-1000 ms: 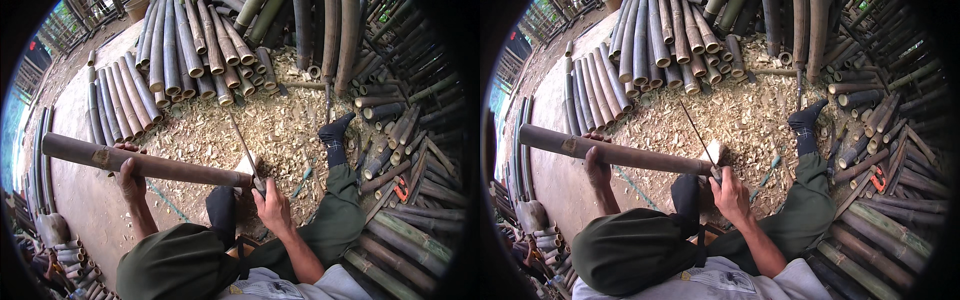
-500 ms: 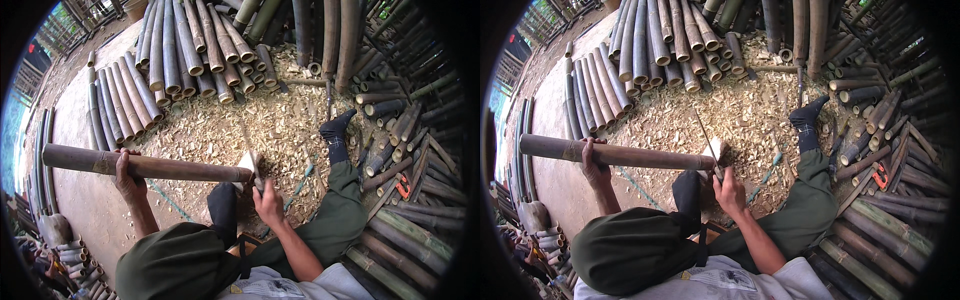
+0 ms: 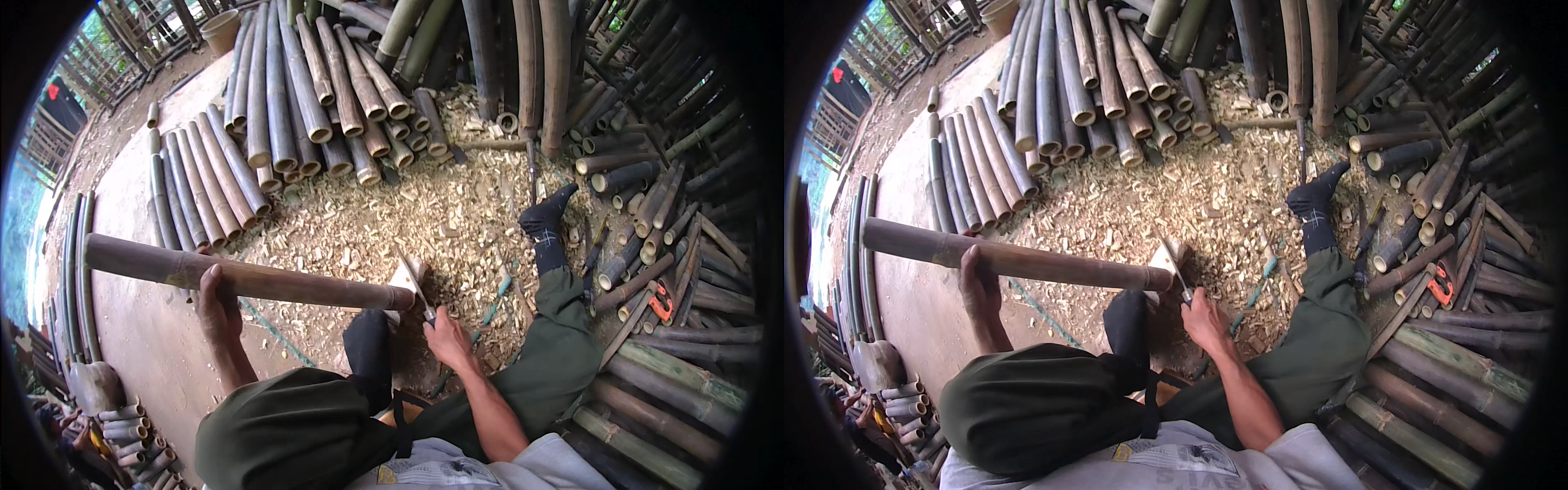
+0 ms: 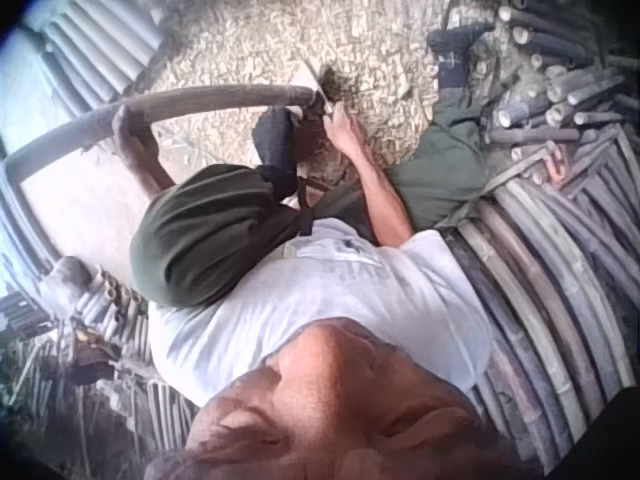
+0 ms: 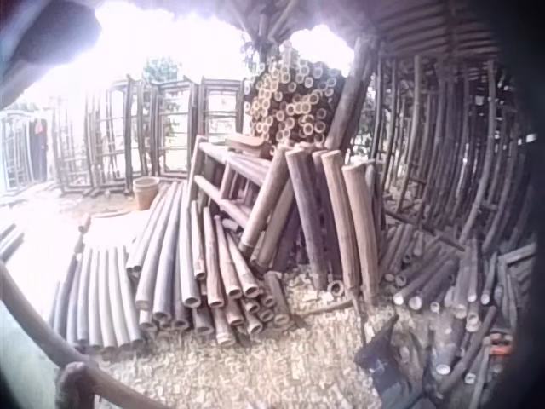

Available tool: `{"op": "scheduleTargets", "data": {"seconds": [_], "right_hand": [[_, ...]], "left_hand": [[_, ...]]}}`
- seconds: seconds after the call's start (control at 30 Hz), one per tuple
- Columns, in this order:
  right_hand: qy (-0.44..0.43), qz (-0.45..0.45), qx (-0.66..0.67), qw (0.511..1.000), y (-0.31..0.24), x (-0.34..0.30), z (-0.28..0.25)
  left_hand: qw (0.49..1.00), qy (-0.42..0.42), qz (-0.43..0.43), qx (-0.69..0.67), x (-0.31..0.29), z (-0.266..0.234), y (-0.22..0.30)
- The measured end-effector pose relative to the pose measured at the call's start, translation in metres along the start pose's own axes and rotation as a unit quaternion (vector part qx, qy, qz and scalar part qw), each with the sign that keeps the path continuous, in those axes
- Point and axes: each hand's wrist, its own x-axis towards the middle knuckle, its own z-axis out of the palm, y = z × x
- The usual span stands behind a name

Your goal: The person sits on the ground and uses a knife to shave the outer layer of bamboo poles. They hold the pole with one hand and scrape the surface with the other, creating wood shavings. The person repeatedly picks up poles, shaves them, and places them back into a pile.

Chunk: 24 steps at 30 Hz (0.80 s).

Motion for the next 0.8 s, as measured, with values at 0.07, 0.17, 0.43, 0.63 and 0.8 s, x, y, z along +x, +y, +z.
{"op": "scheduleTargets", "data": {"seconds": [0.07, 0.17, 0.43, 0.63, 0.8], "right_hand": [[-0.013, -0.021, 0.035, 0.999, -0.007, 0.001, -0.016], [0.055, -0.101, 0.113, 0.987, -0.007, -0.023, -0.017], [0.051, -0.088, 0.117, 0.988, 0.01, -0.04, -0.001], [0.127, -0.2, 0.179, 0.955, -0.042, -0.067, -0.045], [0.121, -0.19, 0.101, 0.969, -0.034, -0.043, -0.027]], "left_hand": [[0.994, 0.061, -0.062, -0.073, 0.006, -0.017, -0.002], [0.995, -0.053, -0.003, -0.079, 0.002, -0.013, 0.0], [0.996, 0.039, 0.082, 0.026, -0.013, 0.063, 0.039], [0.979, -0.167, 0.109, -0.051, -0.043, 0.091, 0.044], [0.974, -0.188, 0.12, -0.044, -0.054, 0.11, 0.046]]}}
